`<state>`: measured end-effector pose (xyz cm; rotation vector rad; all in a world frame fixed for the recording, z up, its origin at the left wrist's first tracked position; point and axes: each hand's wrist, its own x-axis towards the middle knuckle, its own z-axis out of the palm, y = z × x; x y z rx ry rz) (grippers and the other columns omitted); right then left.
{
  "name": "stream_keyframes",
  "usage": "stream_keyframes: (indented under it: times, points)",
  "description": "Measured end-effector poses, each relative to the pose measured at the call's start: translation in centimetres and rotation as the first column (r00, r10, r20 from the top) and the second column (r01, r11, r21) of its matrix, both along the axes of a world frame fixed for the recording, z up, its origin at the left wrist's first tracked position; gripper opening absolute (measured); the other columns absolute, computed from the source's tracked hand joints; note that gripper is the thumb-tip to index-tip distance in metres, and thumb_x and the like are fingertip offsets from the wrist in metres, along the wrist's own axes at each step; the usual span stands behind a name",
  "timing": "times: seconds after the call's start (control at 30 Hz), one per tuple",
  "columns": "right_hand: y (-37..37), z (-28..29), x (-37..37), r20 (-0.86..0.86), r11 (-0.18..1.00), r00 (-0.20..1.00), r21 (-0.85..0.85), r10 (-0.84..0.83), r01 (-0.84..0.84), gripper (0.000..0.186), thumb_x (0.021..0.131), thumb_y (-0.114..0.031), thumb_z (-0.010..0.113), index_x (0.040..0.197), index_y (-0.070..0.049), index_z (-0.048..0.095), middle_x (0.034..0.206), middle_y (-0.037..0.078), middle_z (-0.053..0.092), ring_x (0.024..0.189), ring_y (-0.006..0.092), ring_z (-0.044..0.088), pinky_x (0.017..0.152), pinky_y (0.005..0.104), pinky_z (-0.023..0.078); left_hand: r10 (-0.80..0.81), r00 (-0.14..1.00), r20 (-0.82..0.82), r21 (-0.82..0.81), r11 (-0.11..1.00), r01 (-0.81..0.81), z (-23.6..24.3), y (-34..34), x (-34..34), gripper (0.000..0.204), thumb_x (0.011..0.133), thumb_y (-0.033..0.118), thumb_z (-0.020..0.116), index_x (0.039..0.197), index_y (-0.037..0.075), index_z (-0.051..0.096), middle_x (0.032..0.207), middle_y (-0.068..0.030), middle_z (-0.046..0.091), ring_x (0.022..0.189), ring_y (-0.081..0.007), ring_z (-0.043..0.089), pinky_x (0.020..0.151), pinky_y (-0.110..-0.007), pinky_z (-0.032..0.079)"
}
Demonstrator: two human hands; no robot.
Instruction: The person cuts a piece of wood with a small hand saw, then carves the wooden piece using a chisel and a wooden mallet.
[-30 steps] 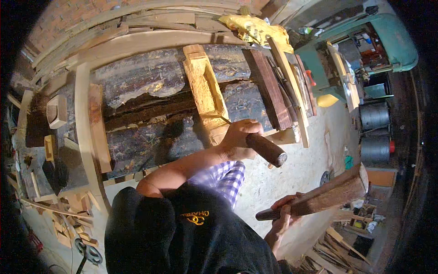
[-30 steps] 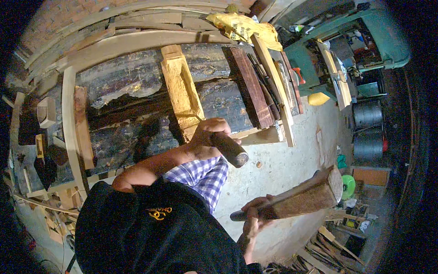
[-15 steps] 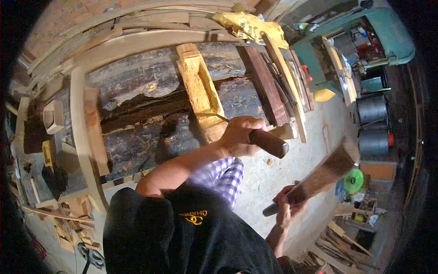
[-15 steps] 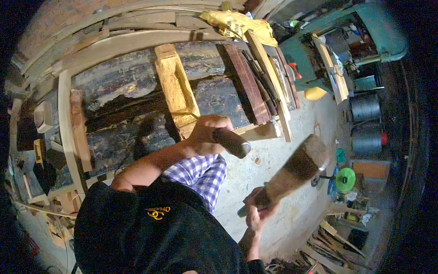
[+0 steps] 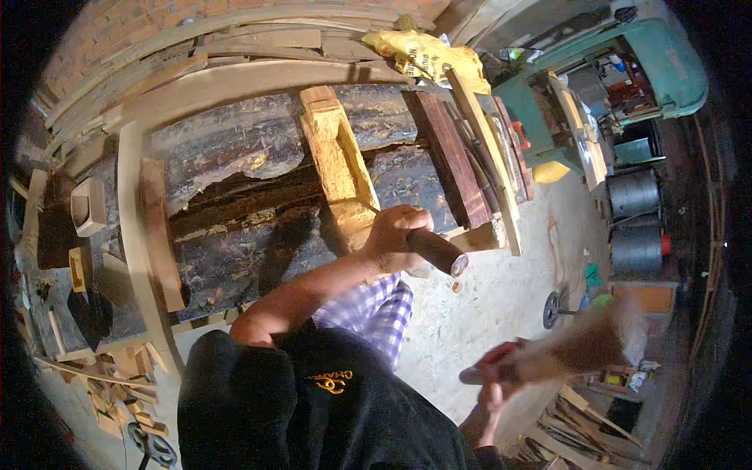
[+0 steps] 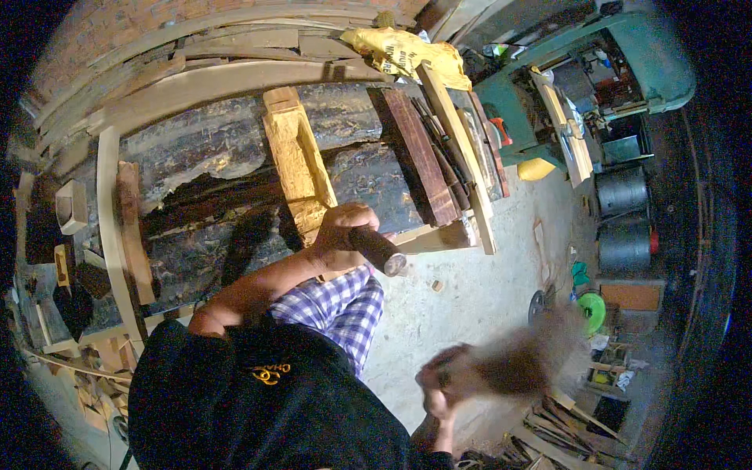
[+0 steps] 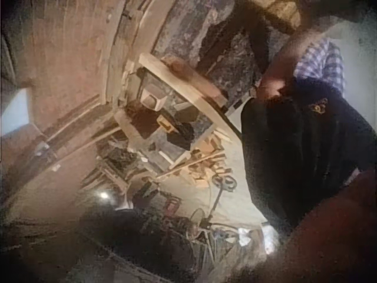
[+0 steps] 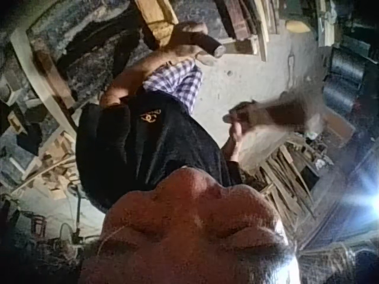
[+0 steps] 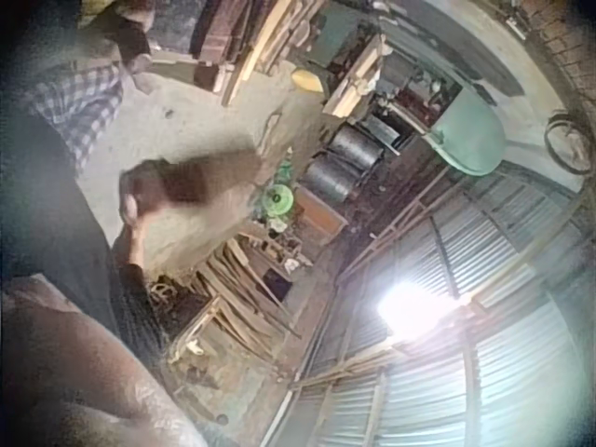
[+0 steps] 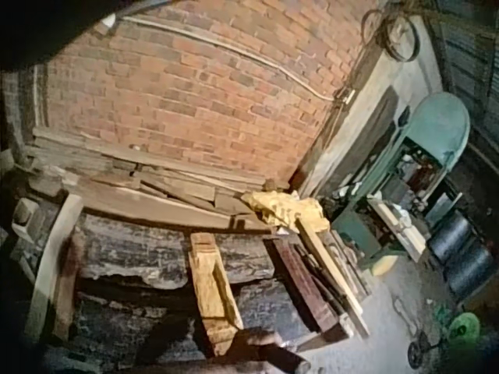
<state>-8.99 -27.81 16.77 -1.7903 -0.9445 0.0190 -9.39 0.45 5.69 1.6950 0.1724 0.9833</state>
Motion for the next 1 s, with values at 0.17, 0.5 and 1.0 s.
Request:
stream_keyframes:
  times: [0.17, 0.5, 1.0]
  points:
    - [-0.1, -0.1, -0.7, -0.669, 0.776, 0.730, 0.384, -0.139, 0.500, 0.077, 0.072, -0.024, 0.075, 0.134, -0.006, 0.033, 0.083, 0.009, 0.057, 0.067, 0.0194, 0.055, 0.061, 0.0299, 0.048, 0.104, 0.980, 0.168, 0.097, 0.988, -0.121, 1.8, -0.7, -0.3, 0.038, 0.065, 0.025, 0.083, 0.078, 0.011, 0.051, 0.064, -0.0035, 0.049, 0.059, -0.0251, 0.052, 0.060, -0.037, 0.042]
    - [2.7, -3.1, -2.0, -0.504, 0.973, 0.850, 0.069, -0.156, 0.220, 0.060, 0.078, -0.033, 0.066, 0.117, 0.005, 0.041, 0.069, 0.009, 0.054, 0.052, 0.0164, 0.054, 0.046, 0.0285, 0.045, 0.082, 0.987, 0.137, 0.175, 0.979, -0.106, 2.2, -1.9, -3.3, 0.057, 0.069, 0.025, 0.078, 0.116, 0.008, 0.051, 0.102, -0.0146, 0.046, 0.094, -0.0315, 0.048, 0.078, -0.039, 0.041]
    - [-0.9, -6.0, -4.0, -0.462, 0.958, 0.842, -0.061, -0.277, 0.281, 0.060, 0.076, -0.032, 0.066, 0.117, 0.004, 0.042, 0.070, 0.007, 0.053, 0.055, 0.0145, 0.053, 0.049, 0.0264, 0.041, -0.042, 0.988, 0.152, 0.405, 0.914, -0.024, 1.0, -2.5, -3.6, 0.025, 0.075, 0.032, 0.075, 0.075, 0.011, 0.061, 0.063, -0.0054, 0.058, 0.057, -0.0251, 0.059, 0.052, -0.038, 0.046]
